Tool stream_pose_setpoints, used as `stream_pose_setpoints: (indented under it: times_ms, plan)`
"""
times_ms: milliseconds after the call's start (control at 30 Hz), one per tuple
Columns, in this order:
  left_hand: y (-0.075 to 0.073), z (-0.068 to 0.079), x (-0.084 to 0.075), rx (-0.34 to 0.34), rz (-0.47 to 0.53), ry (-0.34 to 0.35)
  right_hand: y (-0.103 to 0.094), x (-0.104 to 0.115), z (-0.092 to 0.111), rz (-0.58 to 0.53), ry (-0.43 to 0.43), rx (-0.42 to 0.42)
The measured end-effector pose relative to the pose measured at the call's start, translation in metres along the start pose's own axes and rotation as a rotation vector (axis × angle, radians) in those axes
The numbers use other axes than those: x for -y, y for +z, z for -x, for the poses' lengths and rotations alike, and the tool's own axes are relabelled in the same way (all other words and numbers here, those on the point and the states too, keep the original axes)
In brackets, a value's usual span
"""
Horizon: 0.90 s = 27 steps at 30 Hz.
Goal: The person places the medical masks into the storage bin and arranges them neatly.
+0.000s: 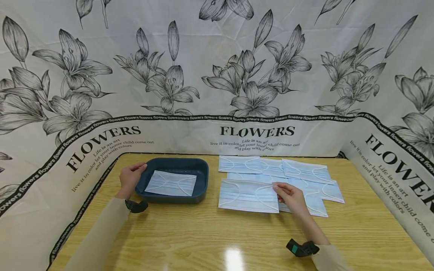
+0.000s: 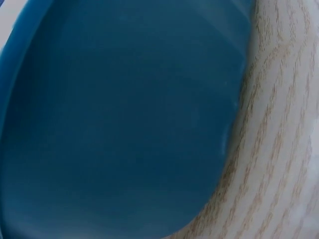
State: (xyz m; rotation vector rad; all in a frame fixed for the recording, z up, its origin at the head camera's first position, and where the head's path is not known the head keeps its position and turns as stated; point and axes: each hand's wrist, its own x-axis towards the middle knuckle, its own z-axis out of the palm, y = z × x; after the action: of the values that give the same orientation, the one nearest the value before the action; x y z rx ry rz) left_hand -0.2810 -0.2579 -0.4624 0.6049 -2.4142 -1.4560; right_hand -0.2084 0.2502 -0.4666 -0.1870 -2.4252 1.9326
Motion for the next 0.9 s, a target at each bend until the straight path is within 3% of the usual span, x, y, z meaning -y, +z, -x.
stream_pose_setpoints:
  times_ms: [267, 900]
  plan:
    - [0.001, 0.001, 0.001, 0.000, -0.010, -0.003, 0.017, 0.009, -0.001, -0.003, 0.030, 0.034]
    - [0.000, 0.000, -0.001, 0.003, 0.000, 0.005, 0.070, 0.028, -0.014, -0.105, -0.047, 0.100]
